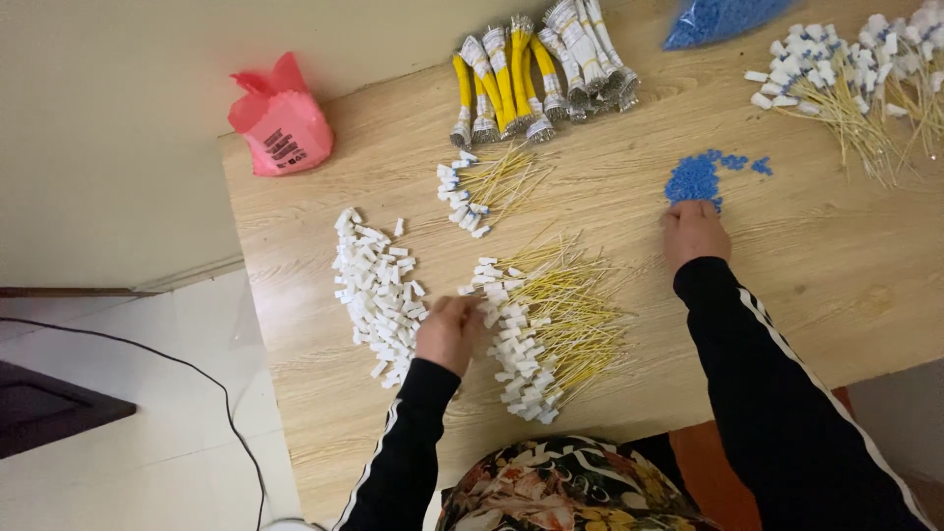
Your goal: Assembling small electronic components by attaching blue caps to wired white bases
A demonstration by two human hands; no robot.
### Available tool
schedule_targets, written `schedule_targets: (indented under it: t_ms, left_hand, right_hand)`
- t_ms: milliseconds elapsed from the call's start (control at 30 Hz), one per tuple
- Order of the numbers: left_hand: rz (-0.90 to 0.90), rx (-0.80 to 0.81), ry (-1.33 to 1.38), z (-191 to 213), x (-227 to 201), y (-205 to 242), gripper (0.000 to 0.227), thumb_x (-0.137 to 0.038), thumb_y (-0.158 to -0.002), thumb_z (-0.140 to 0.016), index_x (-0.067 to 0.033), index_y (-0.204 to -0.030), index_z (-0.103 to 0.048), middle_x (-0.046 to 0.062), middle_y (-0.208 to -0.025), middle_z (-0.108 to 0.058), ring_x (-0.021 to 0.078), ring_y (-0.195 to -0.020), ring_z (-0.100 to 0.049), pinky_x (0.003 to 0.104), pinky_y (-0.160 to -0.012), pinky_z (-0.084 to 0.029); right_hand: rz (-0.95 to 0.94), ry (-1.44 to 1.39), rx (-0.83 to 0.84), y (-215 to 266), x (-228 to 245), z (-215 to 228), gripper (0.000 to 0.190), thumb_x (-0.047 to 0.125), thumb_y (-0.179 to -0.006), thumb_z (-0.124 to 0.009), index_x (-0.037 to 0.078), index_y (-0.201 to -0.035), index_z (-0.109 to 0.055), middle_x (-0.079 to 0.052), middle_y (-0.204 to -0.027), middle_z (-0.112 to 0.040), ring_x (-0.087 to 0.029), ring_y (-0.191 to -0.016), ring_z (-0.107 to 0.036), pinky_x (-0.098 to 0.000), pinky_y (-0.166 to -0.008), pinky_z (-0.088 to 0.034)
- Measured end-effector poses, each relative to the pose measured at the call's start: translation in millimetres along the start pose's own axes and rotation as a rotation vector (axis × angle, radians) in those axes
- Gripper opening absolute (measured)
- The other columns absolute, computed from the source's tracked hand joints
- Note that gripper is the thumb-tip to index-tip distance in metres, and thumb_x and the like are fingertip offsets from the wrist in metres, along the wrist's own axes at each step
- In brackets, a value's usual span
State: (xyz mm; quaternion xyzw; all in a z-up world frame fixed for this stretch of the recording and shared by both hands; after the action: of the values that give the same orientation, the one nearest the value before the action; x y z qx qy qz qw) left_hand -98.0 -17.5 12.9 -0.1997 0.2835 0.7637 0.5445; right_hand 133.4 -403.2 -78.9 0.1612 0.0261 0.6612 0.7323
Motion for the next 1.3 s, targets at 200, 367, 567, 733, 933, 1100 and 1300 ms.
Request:
schedule_targets:
  t_ms: [200, 367, 567, 733, 933, 1100, 1300]
  left_hand:
    - [-0.037, 0.088, -0.052, -9, -14, 10, 0.032, -0.036, -0.082, -0.071, -0.0260, -0.111, -0.063, 0.001, -0.097, -0.062, 0.0302, -0.086, -0.070, 0.043, -0.076, -0.058]
    - [-0.010, 0.085, -0.027, -19, -10, 11, 0.029, -0.036, -0.082, -0.071, -0.0292, -0.109, -0.065, -0.003, -0.096, -0.063, 0.0261, -0.089, -0.069, 0.040, -0.078, -0.058]
    - [0.166, 0.023, 0.604, 25, -40, 21, 0.034, -0.013, -0.077, -0.078, -0.0144, -0.110, -0.072, 0.007, -0.090, -0.068, 0.0220, -0.084, -0.067, 0.034, -0.074, -0.059]
    - [0.222, -0.033, 1.010, 56, -85, 13, 0.034, -0.002, -0.074, -0.081, -0.0052, -0.107, -0.074, 0.013, -0.084, -0.073, 0.0157, -0.073, -0.068, 0.030, -0.068, -0.061]
    - [0.249, -0.091, 1.316, 35, -106, -13, 0.030, -0.001, -0.079, -0.076, -0.0006, -0.108, -0.069, 0.014, -0.088, -0.070, 0.0189, -0.077, -0.068, 0.030, -0.066, -0.061]
    - [0.155, -0.083, 1.420, 29, -116, -13, 0.030, 0.003, -0.075, -0.079, 0.0016, -0.103, -0.069, 0.014, -0.081, -0.069, 0.0190, -0.071, -0.070, 0.029, -0.062, -0.062]
    - [0.175, -0.040, 1.456, 41, -134, -1, 0.027, 0.005, -0.078, -0.076, 0.0058, -0.104, -0.070, 0.020, -0.085, -0.071, 0.0236, -0.077, -0.072, 0.033, -0.071, -0.062]
  right_hand:
    - [0.017, -0.346, -0.098, 30, 18, 44, 0.017, 0.018, -0.103, -0.051, 0.004, -0.109, -0.057, -0.019, -0.104, -0.055, -0.045, -0.101, -0.061, -0.0526, -0.087, -0.048]
    - [-0.112, -0.502, -0.162, 31, -9, 26, 0.014, 0.032, -0.095, -0.062, 0.020, -0.098, -0.066, -0.006, -0.089, -0.068, -0.029, -0.090, -0.066, -0.0427, -0.080, -0.053]
    - [-0.050, -1.368, -0.091, 95, 51, 75, 0.014, 0.006, -0.089, -0.067, 0.006, -0.101, -0.060, -0.004, -0.083, -0.060, -0.012, -0.068, -0.062, -0.0170, -0.057, -0.052]
    - [0.078, -1.615, 0.020, 167, 126, 131, 0.013, -0.002, -0.088, -0.066, 0.006, -0.098, -0.062, -0.006, -0.080, -0.062, -0.014, -0.067, -0.065, -0.0184, -0.056, -0.053]
    - [0.311, -1.562, 0.067, 192, 176, 145, 0.019, -0.006, -0.078, -0.074, -0.002, -0.095, -0.066, -0.014, -0.082, -0.070, -0.017, -0.067, -0.068, -0.0275, -0.059, -0.058]
    - [0.249, -1.509, 0.130, 195, 193, 141, 0.022, -0.002, -0.076, -0.078, -0.005, -0.095, -0.067, -0.014, -0.075, -0.068, -0.016, -0.065, -0.068, -0.0282, -0.061, -0.059]
    - [0.272, -1.479, 0.145, 197, 202, 147, 0.014, -0.003, -0.079, -0.076, -0.006, -0.091, -0.069, -0.014, -0.076, -0.067, -0.016, -0.069, -0.065, -0.0318, -0.065, -0.058]
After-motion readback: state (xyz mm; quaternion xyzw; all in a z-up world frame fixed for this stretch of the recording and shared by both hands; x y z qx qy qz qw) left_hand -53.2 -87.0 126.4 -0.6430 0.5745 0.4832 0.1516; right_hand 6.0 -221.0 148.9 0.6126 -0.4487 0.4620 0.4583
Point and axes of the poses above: each hand's wrist, its own y-axis away from the middle knuckle, its own z-axis out of the back of the hand, x = y × z, the point moved 4 cm from there along -y, towards the middle knuckle
